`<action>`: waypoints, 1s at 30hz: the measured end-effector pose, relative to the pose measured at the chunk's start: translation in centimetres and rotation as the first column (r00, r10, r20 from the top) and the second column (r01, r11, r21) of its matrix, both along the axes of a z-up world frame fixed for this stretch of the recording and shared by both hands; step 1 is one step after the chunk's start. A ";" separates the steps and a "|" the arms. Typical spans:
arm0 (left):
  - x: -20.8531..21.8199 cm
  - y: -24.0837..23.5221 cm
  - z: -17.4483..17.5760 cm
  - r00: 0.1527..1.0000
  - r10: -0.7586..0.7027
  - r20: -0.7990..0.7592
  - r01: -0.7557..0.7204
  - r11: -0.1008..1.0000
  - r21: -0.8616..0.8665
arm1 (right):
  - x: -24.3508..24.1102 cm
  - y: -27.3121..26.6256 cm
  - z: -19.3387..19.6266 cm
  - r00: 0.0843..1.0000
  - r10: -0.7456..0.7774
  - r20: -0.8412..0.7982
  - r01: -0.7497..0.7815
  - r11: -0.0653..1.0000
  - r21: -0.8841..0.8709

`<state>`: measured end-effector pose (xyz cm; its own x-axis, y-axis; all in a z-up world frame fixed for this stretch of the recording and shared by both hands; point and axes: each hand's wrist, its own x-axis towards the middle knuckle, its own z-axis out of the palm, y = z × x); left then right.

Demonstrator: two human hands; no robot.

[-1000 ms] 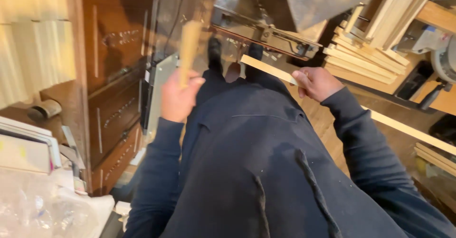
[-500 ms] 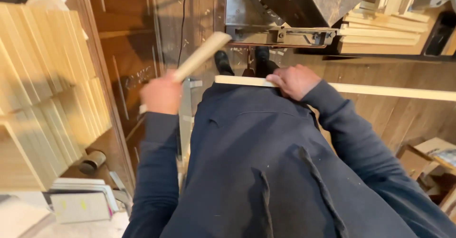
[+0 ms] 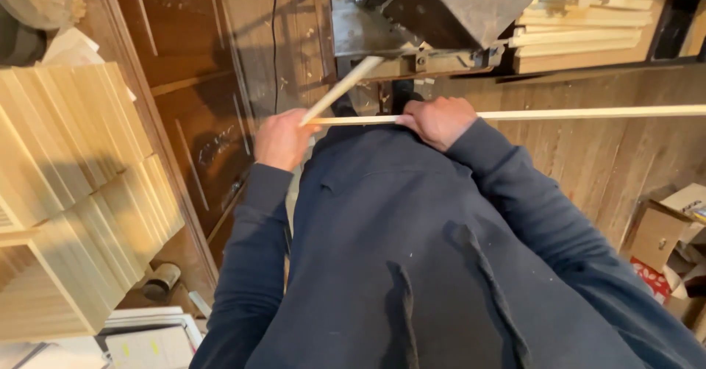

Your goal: Cutting wooden molding pieces using a manual miter cutter for picture framing.

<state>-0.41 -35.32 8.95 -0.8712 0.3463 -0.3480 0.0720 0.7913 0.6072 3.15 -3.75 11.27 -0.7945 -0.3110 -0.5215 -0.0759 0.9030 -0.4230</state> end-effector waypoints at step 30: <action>-9.7 -11.2 -9.9 0.899 0.312 -0.308 -0.356 0.930 -0.097 | -3.5 13.1 -7.4 0.906 -0.066 -0.419 0.024 0.994 -0.104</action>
<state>-10.10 -46.48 -0.90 -0.9954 -0.0180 -0.0945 -0.0610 0.8774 0.4759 -0.31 9.34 3.86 -0.9478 -0.3007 -0.1056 -0.2257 0.8673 -0.4436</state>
